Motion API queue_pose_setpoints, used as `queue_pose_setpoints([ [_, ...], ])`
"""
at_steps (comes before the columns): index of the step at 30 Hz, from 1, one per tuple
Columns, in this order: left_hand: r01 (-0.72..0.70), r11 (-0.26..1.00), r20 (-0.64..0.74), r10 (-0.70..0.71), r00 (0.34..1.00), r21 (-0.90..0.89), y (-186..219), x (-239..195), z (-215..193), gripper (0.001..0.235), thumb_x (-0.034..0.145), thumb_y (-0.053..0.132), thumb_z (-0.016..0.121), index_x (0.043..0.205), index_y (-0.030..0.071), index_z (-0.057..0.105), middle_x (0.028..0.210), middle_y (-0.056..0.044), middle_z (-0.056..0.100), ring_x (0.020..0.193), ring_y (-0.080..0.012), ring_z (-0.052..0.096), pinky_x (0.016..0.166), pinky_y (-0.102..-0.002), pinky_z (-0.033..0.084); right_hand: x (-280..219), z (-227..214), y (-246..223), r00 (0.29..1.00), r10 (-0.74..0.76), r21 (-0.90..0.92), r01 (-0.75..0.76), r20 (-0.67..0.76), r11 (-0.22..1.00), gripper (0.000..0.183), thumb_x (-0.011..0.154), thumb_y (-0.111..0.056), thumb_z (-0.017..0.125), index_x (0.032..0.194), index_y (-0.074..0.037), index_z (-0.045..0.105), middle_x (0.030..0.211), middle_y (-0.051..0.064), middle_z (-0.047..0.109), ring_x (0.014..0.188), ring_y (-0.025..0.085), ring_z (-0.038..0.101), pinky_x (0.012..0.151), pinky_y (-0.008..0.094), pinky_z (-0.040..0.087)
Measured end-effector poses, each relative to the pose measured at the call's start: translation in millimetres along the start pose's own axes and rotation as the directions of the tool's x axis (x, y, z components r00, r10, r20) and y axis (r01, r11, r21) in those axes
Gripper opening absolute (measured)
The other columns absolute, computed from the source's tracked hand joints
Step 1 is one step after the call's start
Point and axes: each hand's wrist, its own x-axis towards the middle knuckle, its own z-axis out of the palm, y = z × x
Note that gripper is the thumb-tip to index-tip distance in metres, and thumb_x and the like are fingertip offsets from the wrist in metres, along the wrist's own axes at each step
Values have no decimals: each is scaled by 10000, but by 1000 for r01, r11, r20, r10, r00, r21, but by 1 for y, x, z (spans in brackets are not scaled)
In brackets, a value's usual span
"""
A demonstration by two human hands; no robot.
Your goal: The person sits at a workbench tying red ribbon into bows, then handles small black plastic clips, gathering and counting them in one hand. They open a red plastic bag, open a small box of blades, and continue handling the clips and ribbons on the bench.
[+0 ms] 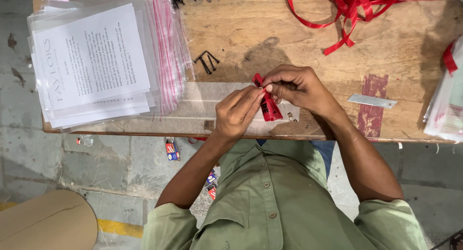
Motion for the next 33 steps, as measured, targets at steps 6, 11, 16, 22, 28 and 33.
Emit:
queue_pose_setpoints([
  [6,-96,995,6,96,995,33,-4,0,-4,259,895,-49,804,1138,-34,716,1045,-154,726,847,-254,728,722,-355,604,2,4,10,986,168,249,-168,21,954,148,1009,-33,640,1140,20,683,1103,50,675,948,95,670,811,255,581],
  [11,-232,969,32,230,973,86,-7,3,-4,274,888,-70,804,1146,-80,711,1045,-179,705,834,-259,722,713,-351,610,2,3,22,960,277,356,-274,43,893,120,983,-12,685,1091,27,715,1050,46,700,881,84,653,763,252,546],
  [16,-194,974,41,190,981,118,1,8,-6,229,907,-44,802,1114,-75,710,1038,-166,694,833,-272,717,716,-360,597,1,11,8,939,334,395,-339,86,854,120,982,-21,699,1094,11,732,988,76,711,848,105,648,756,257,539],
  [22,326,935,75,-319,945,-139,-13,-2,6,151,962,76,751,1079,-19,743,916,-88,722,769,-161,672,671,-308,551,-16,45,-48,955,-87,-353,-20,-284,935,300,885,-3,742,1179,16,682,1225,148,567,1073,200,651,881,304,576],
  [28,767,394,490,-601,632,-506,-26,-4,7,205,1012,180,695,1074,-8,752,799,11,684,654,-23,539,572,-208,450,-24,54,-45,951,-201,-668,-9,-236,744,312,881,5,784,1174,4,678,1174,154,581,1050,340,585,847,437,529],
  [33,812,193,592,-596,543,-550,-30,-3,6,202,1002,193,689,1050,6,750,786,15,665,665,-43,572,607,-216,495,-29,61,-45,944,-269,-800,9,-190,599,362,843,24,776,1189,10,669,1158,132,588,1027,325,584,810,435,534],
])
